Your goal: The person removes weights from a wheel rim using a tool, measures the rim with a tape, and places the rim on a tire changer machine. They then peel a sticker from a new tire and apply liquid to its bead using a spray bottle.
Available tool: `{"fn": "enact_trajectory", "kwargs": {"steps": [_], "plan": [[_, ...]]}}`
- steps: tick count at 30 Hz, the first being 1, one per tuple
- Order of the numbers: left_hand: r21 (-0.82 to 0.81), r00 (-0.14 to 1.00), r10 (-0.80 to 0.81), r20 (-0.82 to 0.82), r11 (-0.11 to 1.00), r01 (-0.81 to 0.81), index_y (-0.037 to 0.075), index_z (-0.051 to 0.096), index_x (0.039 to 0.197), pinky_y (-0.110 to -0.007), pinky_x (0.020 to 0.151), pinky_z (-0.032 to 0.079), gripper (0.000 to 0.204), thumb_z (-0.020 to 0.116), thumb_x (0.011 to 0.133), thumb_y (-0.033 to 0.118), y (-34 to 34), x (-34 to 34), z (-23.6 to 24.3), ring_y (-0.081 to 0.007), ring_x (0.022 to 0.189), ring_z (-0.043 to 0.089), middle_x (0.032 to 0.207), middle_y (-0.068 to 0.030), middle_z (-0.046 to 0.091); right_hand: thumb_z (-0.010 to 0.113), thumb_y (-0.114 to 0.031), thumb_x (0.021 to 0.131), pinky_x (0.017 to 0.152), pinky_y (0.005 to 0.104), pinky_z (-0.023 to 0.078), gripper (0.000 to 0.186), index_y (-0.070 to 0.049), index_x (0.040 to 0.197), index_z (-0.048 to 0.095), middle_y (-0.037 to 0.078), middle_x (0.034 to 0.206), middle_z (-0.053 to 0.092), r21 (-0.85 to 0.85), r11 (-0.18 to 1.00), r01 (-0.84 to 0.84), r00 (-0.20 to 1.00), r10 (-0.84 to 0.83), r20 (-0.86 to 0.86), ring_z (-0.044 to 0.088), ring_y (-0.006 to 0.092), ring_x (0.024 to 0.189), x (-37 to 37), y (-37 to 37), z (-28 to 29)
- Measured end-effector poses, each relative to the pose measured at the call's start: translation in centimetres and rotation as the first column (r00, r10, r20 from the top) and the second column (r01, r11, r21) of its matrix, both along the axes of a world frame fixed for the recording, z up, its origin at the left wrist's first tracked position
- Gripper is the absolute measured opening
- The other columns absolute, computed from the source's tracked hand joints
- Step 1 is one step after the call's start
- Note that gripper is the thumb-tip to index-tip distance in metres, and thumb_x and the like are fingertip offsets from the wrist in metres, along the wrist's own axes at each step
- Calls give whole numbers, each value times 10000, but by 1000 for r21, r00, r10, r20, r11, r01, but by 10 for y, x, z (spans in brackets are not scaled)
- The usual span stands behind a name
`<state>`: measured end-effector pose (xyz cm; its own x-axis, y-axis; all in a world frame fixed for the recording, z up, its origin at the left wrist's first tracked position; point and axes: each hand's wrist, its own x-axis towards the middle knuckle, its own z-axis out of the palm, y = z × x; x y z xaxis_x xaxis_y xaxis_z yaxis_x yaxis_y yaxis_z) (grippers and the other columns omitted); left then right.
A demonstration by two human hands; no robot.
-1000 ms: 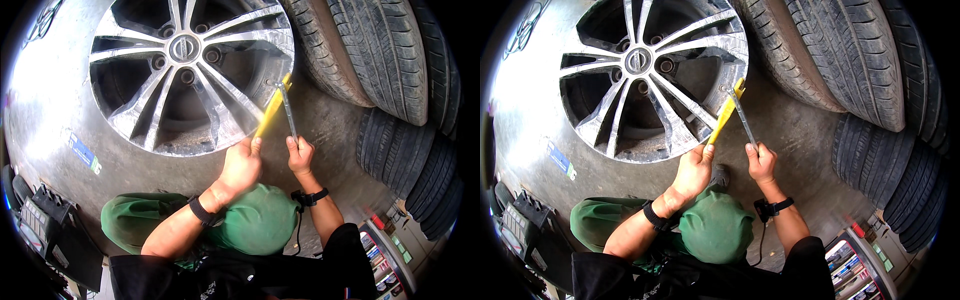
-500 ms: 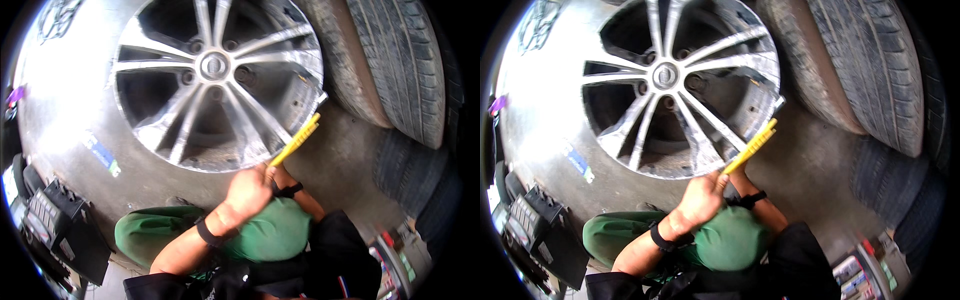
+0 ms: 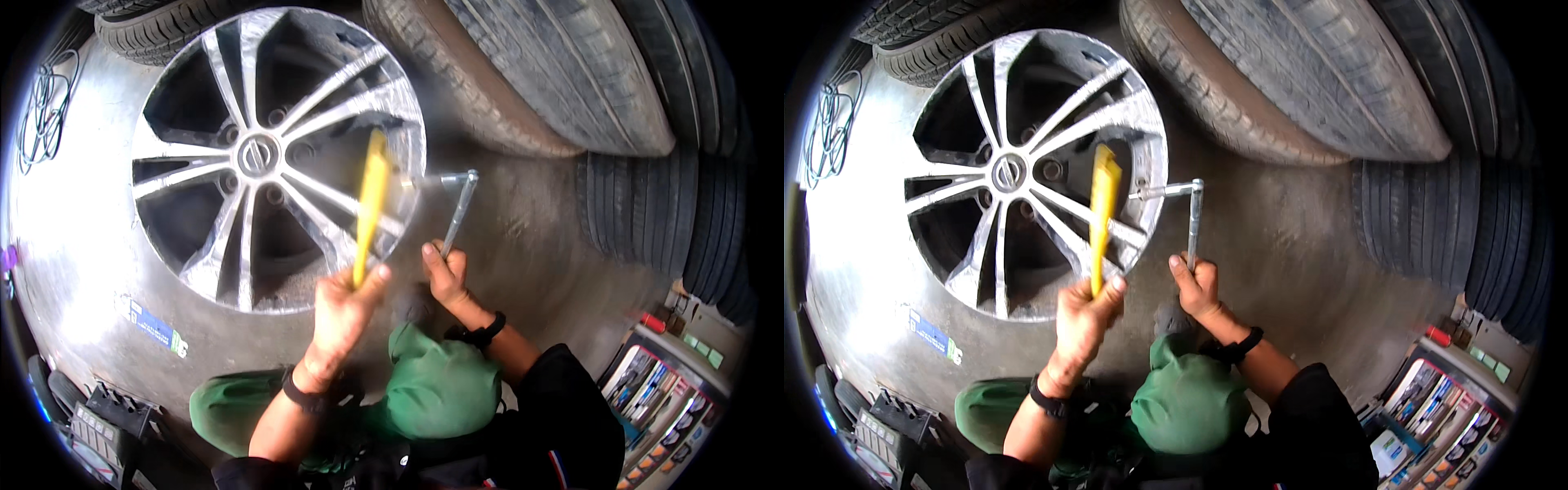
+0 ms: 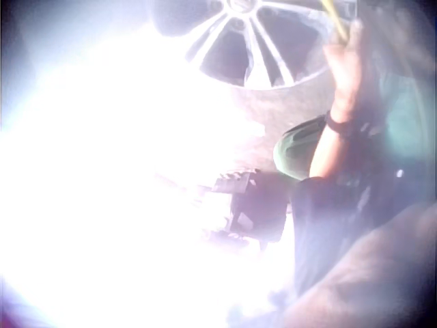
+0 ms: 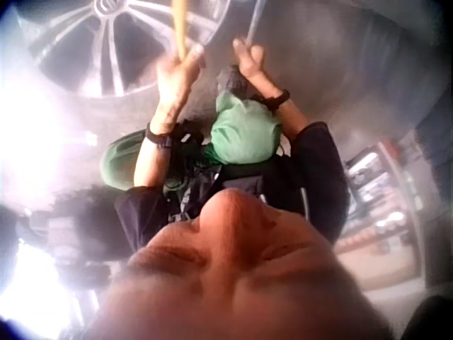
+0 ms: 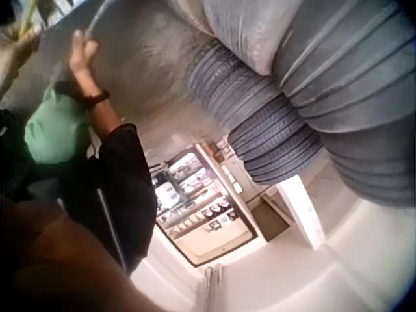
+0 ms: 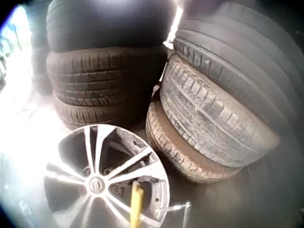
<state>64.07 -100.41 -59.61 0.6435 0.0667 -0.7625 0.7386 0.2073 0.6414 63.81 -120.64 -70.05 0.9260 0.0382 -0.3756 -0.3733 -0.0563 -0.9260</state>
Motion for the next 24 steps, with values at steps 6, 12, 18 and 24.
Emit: {"fn": "enact_trajectory", "kwargs": {"steps": [6, 12, 18, 24], "plan": [[-276, 943, 221, 250, 949, -149, 6, 659, 1186, -186, 467, 364, 357, 777, 887, 163, -6, 16, 28, -77, 612, 570, 899, -40, 698, 595, -247, 1005, 500, 262, 267, 447, -99, 628, 406, -72, 586, 405, 114, 985, -127, 990, 133, -50, 344, 34, 563, -27, -14, 33], [-302, 908, 242, 342, 943, -138, -10, 678, 1135, -184, 479, 399, 318, 797, 849, 64, 0, 9, 66, -90, 641, 628, 844, -48, 703, 587, -280, 1000, 514, 251, 266, 451, -103, 622, 419, -70, 585, 412, 232, 917, -324, 919, 363, -152, 350, 32, 565, -32, -11, 67], [-256, 844, 363, 394, 926, -278, -4, 688, 1074, -246, 654, 541, 258, 782, 836, -31, 13, -10, 89, -97, 706, 639, 844, -24, 683, 581, -314, 1002, 502, 260, 249, 459, -111, 627, 413, -79, 590, 389, 291, 830, -476, 831, 533, -159, 334, 31, 558, -34, -8, 73], [-232, 808, 379, 451, 924, -304, -6, 678, 1070, -228, 601, 500, 316, 837, 800, 30, 17, -22, 90, -100, 664, 627, 819, -36, 686, 590, -297, 1000, 498, 257, 239, 453, -135, 634, 377, -87, 604, 361, 333, 782, -528, 778, 602, -179, 324, 26, 557, -37, -6, 73]]}}
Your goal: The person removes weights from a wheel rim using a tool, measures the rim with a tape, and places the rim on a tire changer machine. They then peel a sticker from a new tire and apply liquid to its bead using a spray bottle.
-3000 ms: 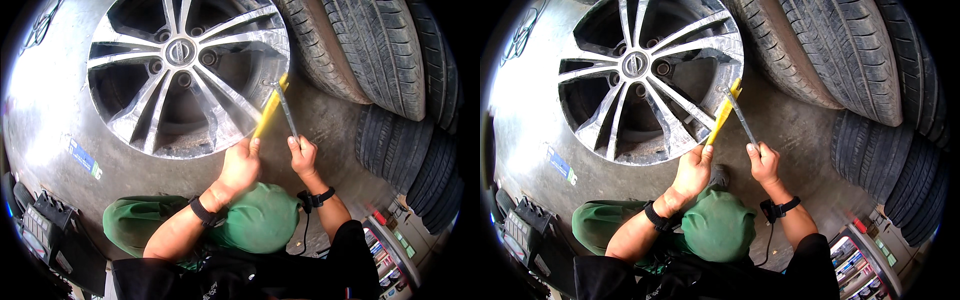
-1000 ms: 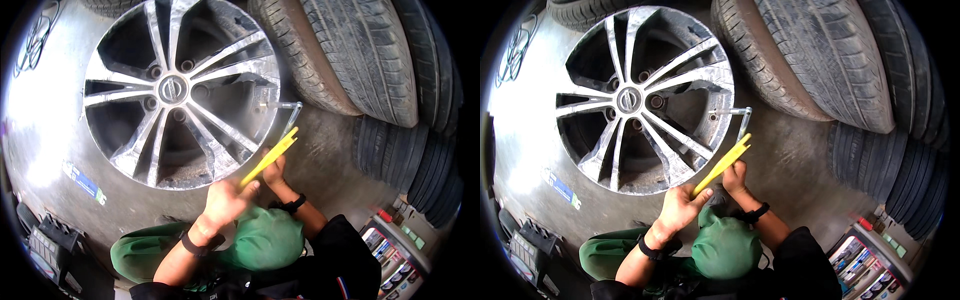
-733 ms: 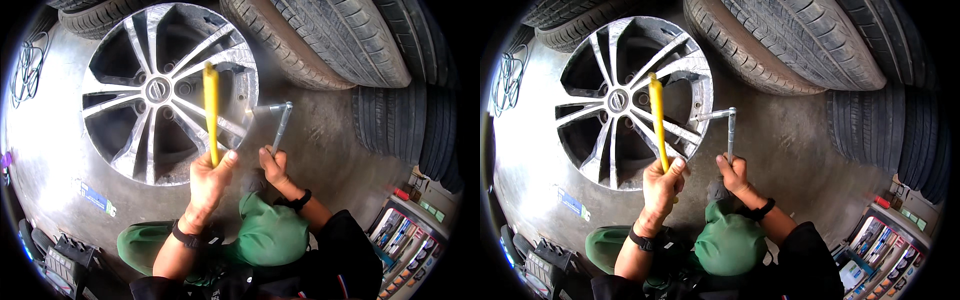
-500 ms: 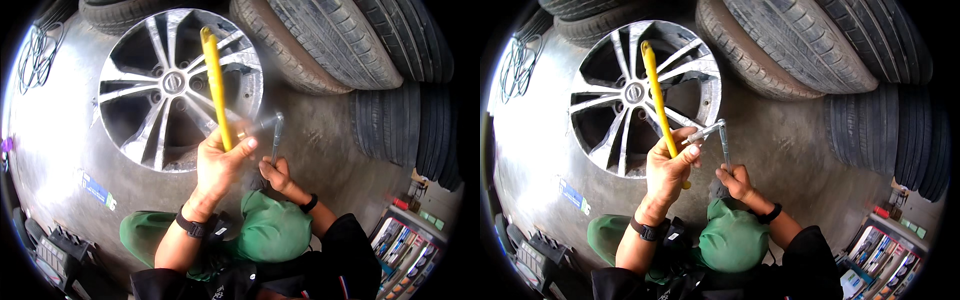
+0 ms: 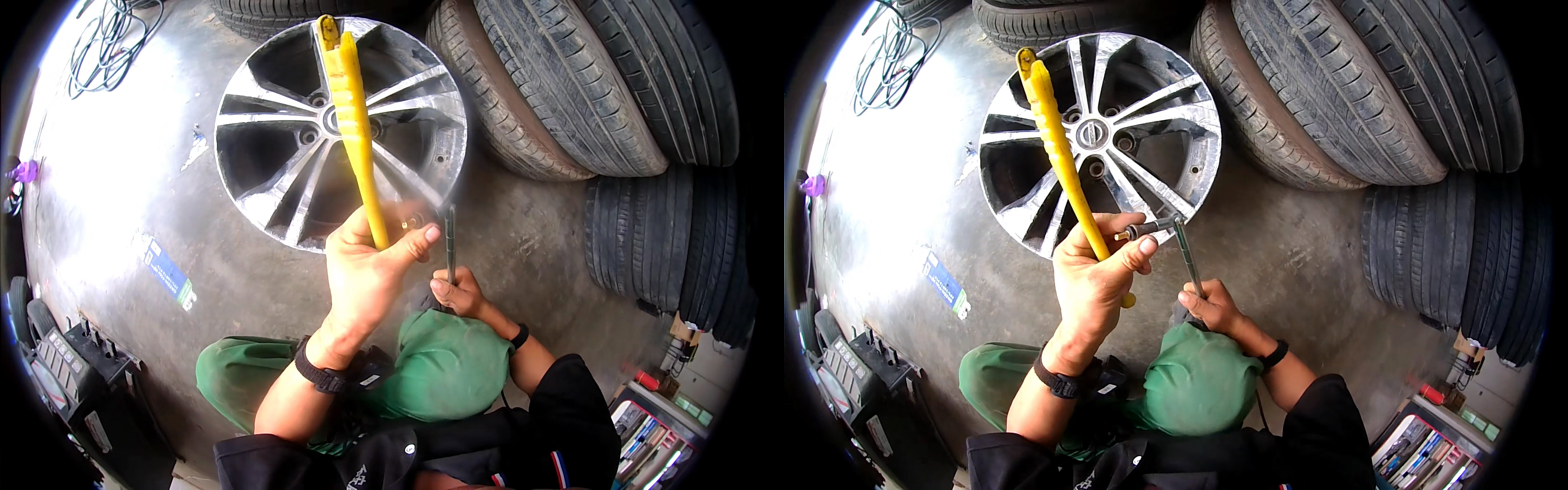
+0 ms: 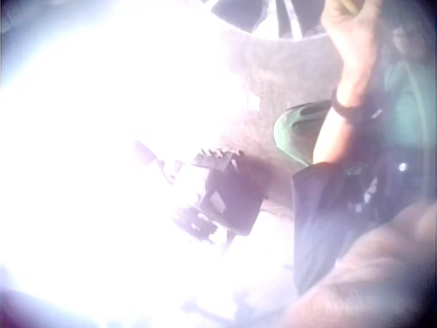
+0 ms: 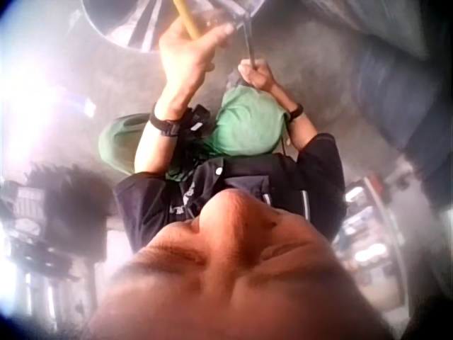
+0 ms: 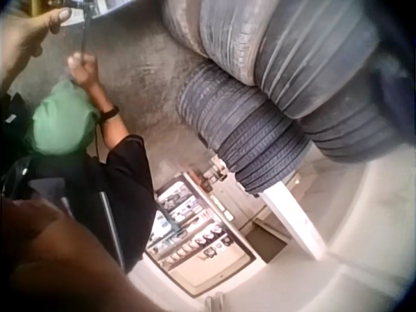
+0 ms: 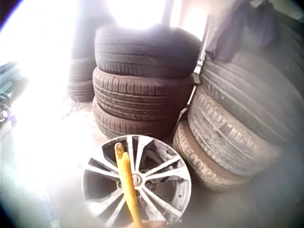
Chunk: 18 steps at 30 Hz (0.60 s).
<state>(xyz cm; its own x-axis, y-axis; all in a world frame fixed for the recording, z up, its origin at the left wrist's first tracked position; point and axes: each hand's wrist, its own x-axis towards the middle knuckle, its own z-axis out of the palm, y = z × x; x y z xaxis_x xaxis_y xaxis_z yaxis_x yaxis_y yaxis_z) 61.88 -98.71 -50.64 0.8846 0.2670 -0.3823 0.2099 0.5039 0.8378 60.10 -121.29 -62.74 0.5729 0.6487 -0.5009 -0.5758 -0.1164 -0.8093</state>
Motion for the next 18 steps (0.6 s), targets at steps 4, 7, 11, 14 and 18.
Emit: {"fn": "enact_trajectory", "kwargs": {"steps": [4, 7, 11, 14, 18], "plan": [[-22, 1000, 5, 3, 1000, -5, -6, 677, 1067, -227, 597, 498, 315, 838, 799, 29, 0, -4, 4, -98, 662, 626, 818, -30, 679, 591, -291, 1000, 500, 256, 239, 457, -138, 638, 358, -88, 612, 352, -5, 1000, -12, 1000, 12, -7, 321, 25, 560, -2, -2, -1], [-22, 1000, 11, 5, 1000, -11, -6, 676, 1069, -227, 591, 495, 316, 838, 800, 34, -1, -5, 7, -96, 659, 625, 815, -25, 672, 591, -286, 1000, 491, 254, 238, 453, -133, 642, 360, -79, 601, 363, -17, 999, -31, 999, 31, 24, 326, 31, 545, -2, -6, -3], [-15, 1000, 14, 2, 1000, -14, -3, 677, 1055, -226, 582, 492, 306, 840, 802, 47, -1, -5, 12, -93, 651, 621, 808, -20, 666, 588, -284, 1005, 470, 249, 232, 442, -130, 653, 370, -66, 576, 381, -28, 997, -67, 991, 70, 114, 336, 38, 504, -1, -11, -7], [-6, 1000, 26, 12, 1000, -26, 3, 675, 1044, -226, 573, 489, 302, 844, 799, 57, 1, -7, 14, -91, 642, 615, 801, -21, 665, 595, -290, 996, 478, 260, 238, 449, -131, 643, 368, -67, 578, 385, -67, 995, -77, 984, 87, 154, 337, 39, 520, 3, -5, 4], [5, 998, 44, 33, 999, -44, 20, 665, 996, -226, 576, 486, 266, 842, 799, 45, 5, -5, 15, -82, 645, 601, 794, -15, 669, 615, -298, 976, 496, 294, 264, 463, -97, 628, 384, -32, 569, 385, -188, 979, -72, 937, 131, 324, 346, 64, 547, 5, -13, 10]]}}
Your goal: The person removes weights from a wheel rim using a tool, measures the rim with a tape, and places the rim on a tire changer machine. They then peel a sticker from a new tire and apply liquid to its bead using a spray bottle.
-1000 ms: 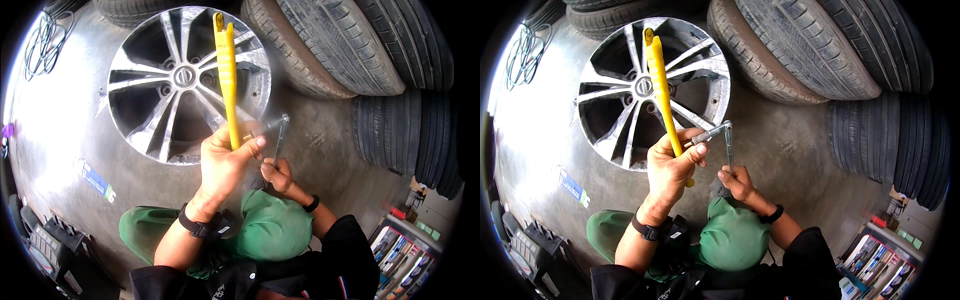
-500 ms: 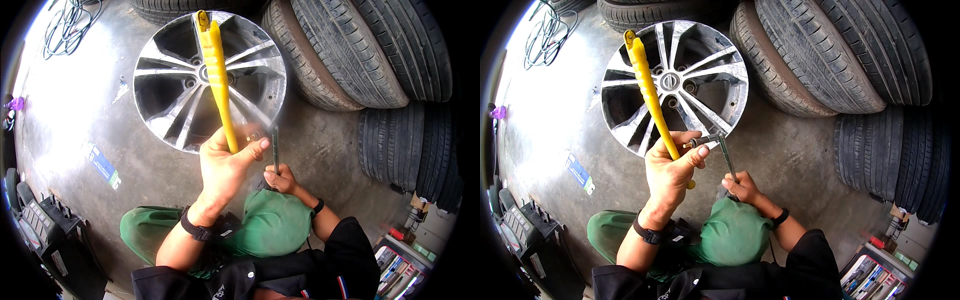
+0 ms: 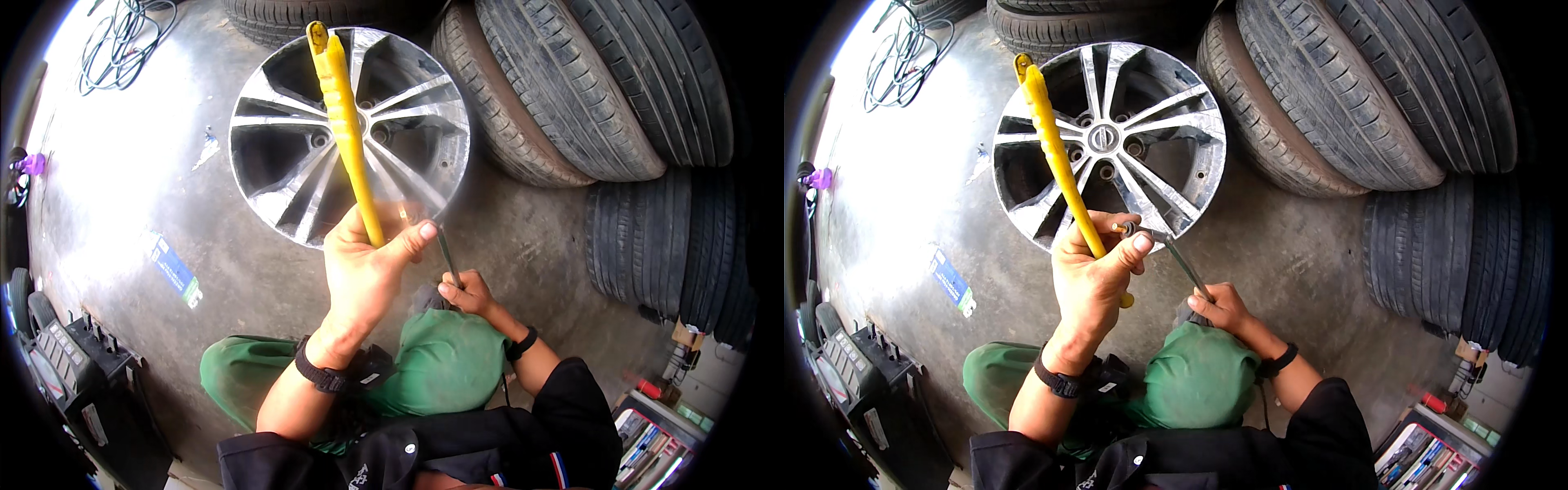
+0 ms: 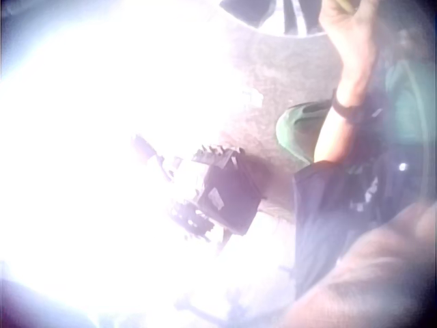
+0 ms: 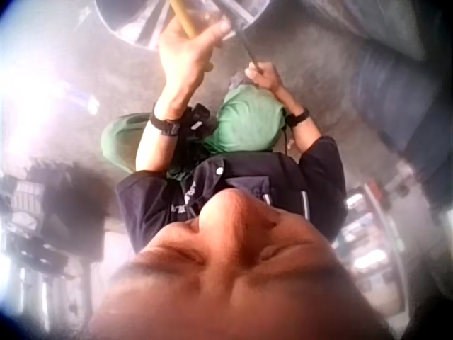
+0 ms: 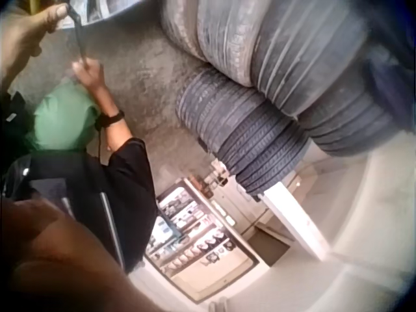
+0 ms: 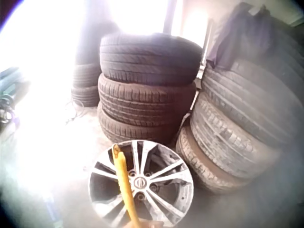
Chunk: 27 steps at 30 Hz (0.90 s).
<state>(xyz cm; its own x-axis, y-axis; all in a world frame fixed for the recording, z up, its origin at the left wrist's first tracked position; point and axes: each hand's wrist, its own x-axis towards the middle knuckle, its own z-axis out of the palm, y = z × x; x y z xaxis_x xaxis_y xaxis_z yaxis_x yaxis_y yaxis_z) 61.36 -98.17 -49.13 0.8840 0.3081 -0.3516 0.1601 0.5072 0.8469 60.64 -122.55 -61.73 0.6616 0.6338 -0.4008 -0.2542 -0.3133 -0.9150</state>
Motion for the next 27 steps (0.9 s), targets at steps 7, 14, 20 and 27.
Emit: {"fn": "enact_trajectory", "kwargs": {"steps": [7, 14, 20, 27], "plan": [[55, 999, 37, 36, 998, -39, 40, 660, 942, -222, 597, 485, 213, 831, 815, 44, 14, -1, 21, -72, 660, 592, 768, -4, 670, 659, -310, 931, 516, 356, 326, 428, -11, 691, 471, 52, 582, 408, -91, 996, -21, 959, 45, 279, 374, 135, 559, 16, -1, 29], [69, 996, -38, -78, 997, 44, 16, 647, 1006, -189, 445, 352, 217, 781, 879, 130, 35, -6, 24, -91, 584, 584, 773, -52, 664, 670, -313, 923, 570, 289, 391, 300, -18, 977, 661, 12, 683, 559, 58, 994, -94, 978, 82, 192, 476, 108, 604, 54, 26, 82], [68, 996, -90, 25, 994, 88, 33, 640, 989, -210, 508, 419, 245, 814, 845, 128, 37, -10, 26, -96, 646, 608, 798, -63, 686, 550, -350, 1034, 634, 249, 442, 386, -1, 1149, 667, 7, 748, 602, 188, 966, -178, 984, 171, 51, 532, 86, 670, 83, 86, 138], [37, 993, -86, 76, 996, 83, 24, 654, 1108, -196, 510, 409, 312, 805, 844, 91, 50, -13, 29, -66, 611, 560, 788, -37, 670, 500, -315, 1060, 613, 235, 411, 362, -18, 928, 658, -13, 710, 548, 194, 971, -138, 990, 128, 62, 488, 62, 651, 83, 102, 154]]}}
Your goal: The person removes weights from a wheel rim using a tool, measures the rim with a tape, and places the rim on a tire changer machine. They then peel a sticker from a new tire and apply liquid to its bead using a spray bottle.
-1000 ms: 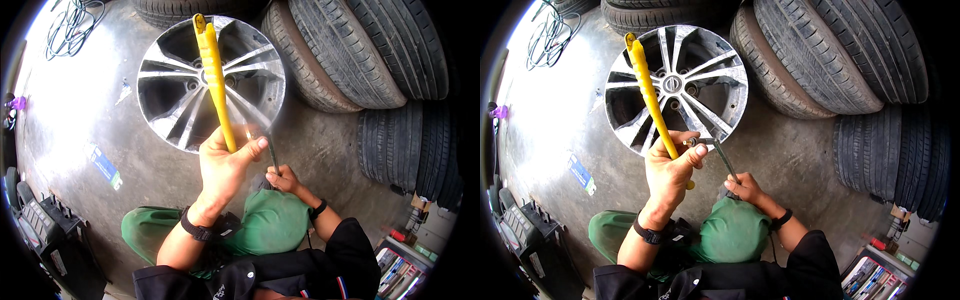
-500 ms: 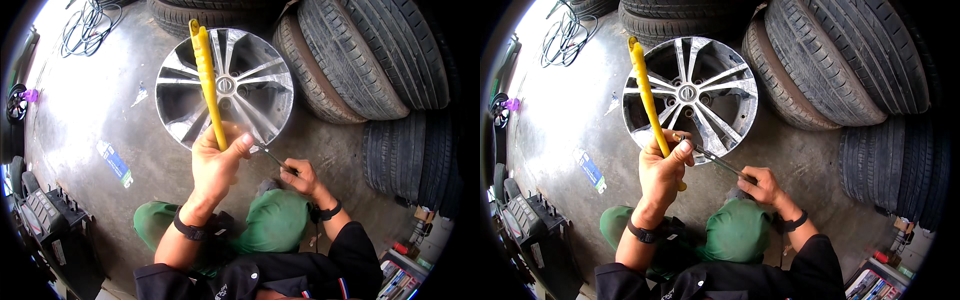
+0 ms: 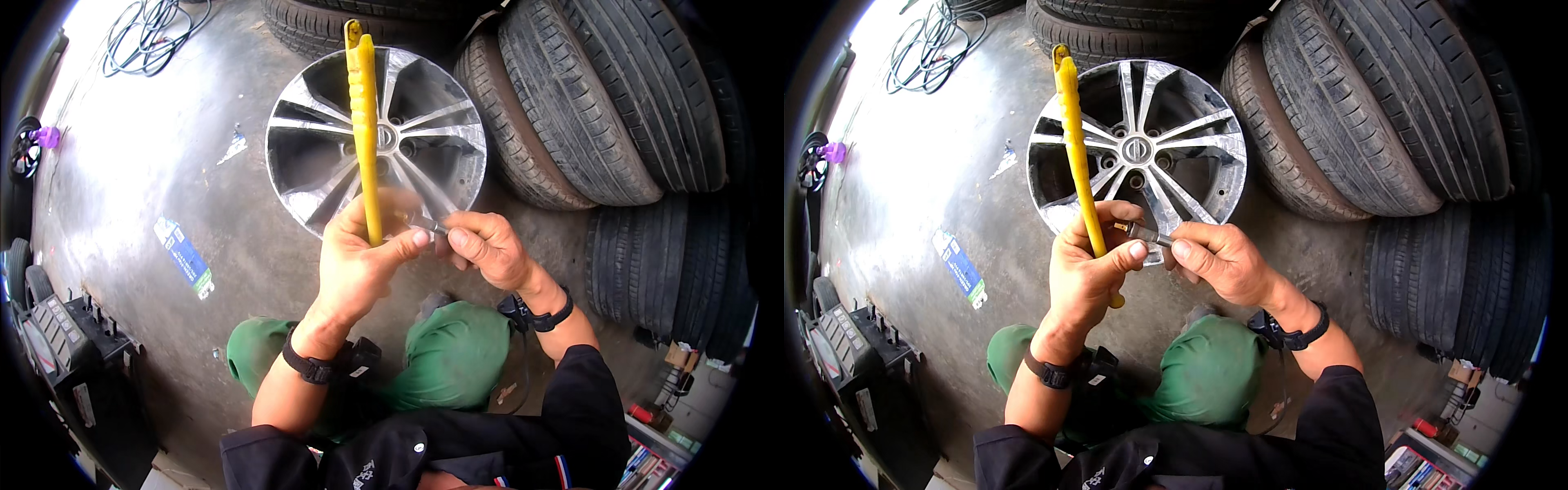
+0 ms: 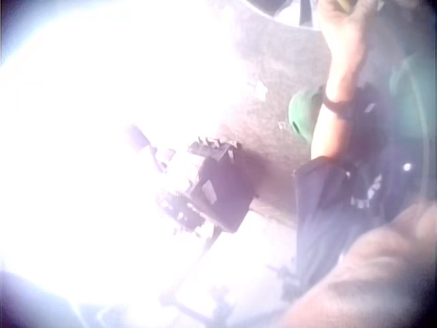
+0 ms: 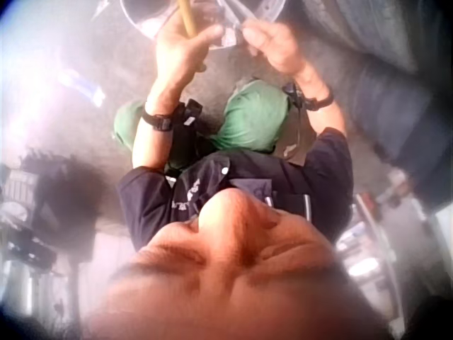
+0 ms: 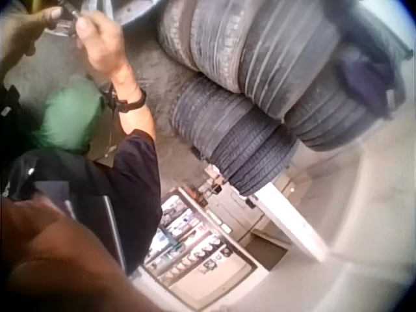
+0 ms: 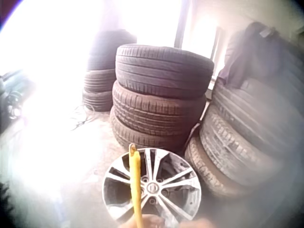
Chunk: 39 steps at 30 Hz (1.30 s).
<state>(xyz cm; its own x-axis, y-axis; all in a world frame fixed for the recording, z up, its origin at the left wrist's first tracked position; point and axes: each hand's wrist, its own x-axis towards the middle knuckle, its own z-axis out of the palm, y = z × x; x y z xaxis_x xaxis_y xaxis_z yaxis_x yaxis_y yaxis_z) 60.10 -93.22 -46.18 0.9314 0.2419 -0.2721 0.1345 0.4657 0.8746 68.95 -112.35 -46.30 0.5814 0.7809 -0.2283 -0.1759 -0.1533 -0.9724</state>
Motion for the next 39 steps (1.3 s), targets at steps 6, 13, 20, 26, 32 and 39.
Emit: {"fn": "enact_trajectory", "kwargs": {"steps": [6, 13, 20, 26, 32, 39], "plan": [[127, 996, -38, -75, 991, 47, 2, 661, 1096, -179, 434, 331, 271, 750, 910, 178, 10, 1, -4, -50, 497, 492, 674, -42, 628, 526, -301, 1049, 599, 245, 398, 343, -17, 909, 654, -37, 692, 509, -64, 997, -46, 998, 48, 39, 454, 61, 646, 4, 4, 14], [-152, 995, -10, 95, 988, 25, 59, 653, 990, -177, 438, 311, 226, 750, 922, 252, 27, 4, 5, -26, 498, 451, 679, 18, 596, 554, -284, 1035, 615, 264, 420, 305, -29, 885, 634, -21, 688, 501, -150, 986, -70, 976, 98, 193, 449, 65, 661, 12, 26, 45], [-56, 994, 68, 85, 996, -63, -17, 619, 1082, -186, 435, 332, 293, 624, 1000, 264, 40, 11, 2, -61, 458, 448, 648, -35, 575, 553, -243, 1022, 595, 277, 414, 284, -25, 854, 622, -26, 678, 507, -157, 987, -35, 965, 74, 250, 445, 58, 649, 13, 54, 60], [22, 971, 166, 172, 985, -173, -12, 591, 1138, -184, 437, 296, 226, 604, 949, 110, 60, 14, -6, -42, 469, 379, 646, 29, 485, 559, -198, 996, 563, 295, 426, 272, -21, 799, 621, -11, 657, 547, -38, 997, 64, 948, -48, 315, 497, 66, 628, 17, 86, 44], [-160, 916, 400, 28, 906, -391, 53, 568, 1193, -202, 399, 272, 344, 535, 1037, 358, 44, 23, 16, -50, 494, 398, 678, 10, 512, 539, -191, 921, 613, 325, 549, 318, 36, 723, 643, 114, 663, 704, 128, 973, 194, 969, -211, 129, 700, 178, 619, -5, 112, 50], [-10, 958, 281, 59, 960, -281, 21, 559, 1180, -192, 459, 280, 294, 515, 1051, 281, 77, 11, -16, -51, 499, 394, 658, 19, 483, 511, -178, 881, 641, 333, 545, 321, 18, 674, 660, 111, 679, 706, 213, 923, 321, 947, -319, -45, 683, 181, 647, -13, 118, 20]]}}
